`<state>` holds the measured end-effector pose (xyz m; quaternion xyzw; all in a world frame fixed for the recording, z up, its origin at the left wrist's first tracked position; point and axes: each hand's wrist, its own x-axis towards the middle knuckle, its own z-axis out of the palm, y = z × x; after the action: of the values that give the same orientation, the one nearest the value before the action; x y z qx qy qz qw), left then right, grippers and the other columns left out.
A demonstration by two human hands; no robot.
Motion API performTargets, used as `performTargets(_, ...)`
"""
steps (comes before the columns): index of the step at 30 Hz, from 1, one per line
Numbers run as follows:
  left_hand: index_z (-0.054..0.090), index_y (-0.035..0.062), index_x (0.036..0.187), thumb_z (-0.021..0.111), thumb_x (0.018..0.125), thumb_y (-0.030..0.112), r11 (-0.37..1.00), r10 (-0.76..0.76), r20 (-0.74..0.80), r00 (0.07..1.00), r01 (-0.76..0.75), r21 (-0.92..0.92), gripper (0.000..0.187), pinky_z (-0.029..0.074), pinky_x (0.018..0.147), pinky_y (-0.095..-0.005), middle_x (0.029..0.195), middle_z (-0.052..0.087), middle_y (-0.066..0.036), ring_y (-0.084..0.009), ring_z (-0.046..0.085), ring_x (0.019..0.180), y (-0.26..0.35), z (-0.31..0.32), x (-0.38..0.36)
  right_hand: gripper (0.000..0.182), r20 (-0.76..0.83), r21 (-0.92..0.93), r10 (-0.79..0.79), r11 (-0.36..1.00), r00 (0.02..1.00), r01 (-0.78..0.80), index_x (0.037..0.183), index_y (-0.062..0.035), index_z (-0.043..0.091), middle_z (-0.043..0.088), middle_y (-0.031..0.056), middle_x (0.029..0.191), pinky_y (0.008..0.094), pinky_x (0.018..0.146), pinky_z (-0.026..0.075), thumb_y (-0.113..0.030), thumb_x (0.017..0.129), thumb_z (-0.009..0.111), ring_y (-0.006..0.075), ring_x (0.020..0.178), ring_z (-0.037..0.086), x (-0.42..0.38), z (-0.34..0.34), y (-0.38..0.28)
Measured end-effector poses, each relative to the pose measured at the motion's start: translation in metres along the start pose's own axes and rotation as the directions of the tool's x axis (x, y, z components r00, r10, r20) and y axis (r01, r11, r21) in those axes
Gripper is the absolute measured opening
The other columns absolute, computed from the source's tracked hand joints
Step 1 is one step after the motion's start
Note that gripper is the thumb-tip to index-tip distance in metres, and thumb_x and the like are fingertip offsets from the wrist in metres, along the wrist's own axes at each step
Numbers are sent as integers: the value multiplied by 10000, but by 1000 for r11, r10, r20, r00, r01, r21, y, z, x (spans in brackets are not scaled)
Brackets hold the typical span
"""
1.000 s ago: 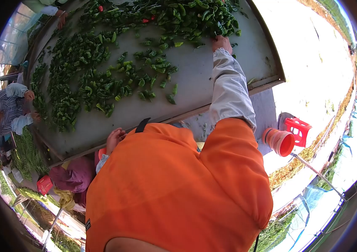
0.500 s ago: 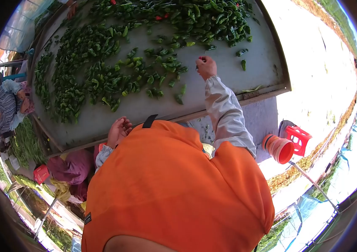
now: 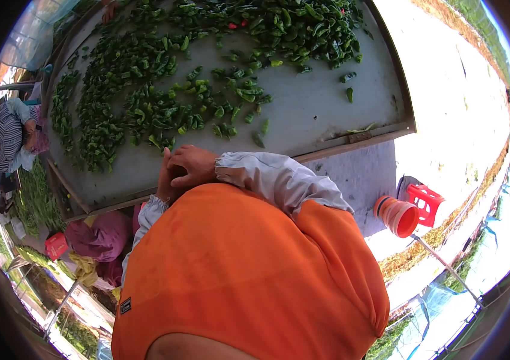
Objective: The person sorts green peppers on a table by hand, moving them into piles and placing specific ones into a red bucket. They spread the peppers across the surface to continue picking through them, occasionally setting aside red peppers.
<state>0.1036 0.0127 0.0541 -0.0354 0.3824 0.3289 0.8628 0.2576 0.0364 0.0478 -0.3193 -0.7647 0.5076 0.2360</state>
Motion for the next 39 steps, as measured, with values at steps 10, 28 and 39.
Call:
performTargets(10,533,86,1109,509,965,318,999,34,73,997,-36,24,274,453,593,-312,882,603,-54,-198,600,840,-8,-63,3,622,-451,-478,578,487,680,-731,1420,-148,356,204,131,1531,501,1110,247,-326,863,569,395,1388,193,-12,-97,103)
performTargets(28,570,124,1022,539,947,321,993,46,-24,999,-43,107,213,443,660,-316,885,585,-25,-186,587,891,-7,-76,-7,308,-423,-575,459,531,782,-622,1111,-85,605,556,97,1158,405,867,486,-44,816,526,315,1012,568,41,-137,160)
performTargets(39,584,126,1009,546,942,303,999,36,-60,998,-33,43,193,457,663,-317,884,608,-23,-180,597,862,-9,-85,-9,390,-660,-193,550,534,512,-823,1050,-63,595,578,146,1093,411,875,473,-313,757,657,331,1037,571,-5,-162,137)
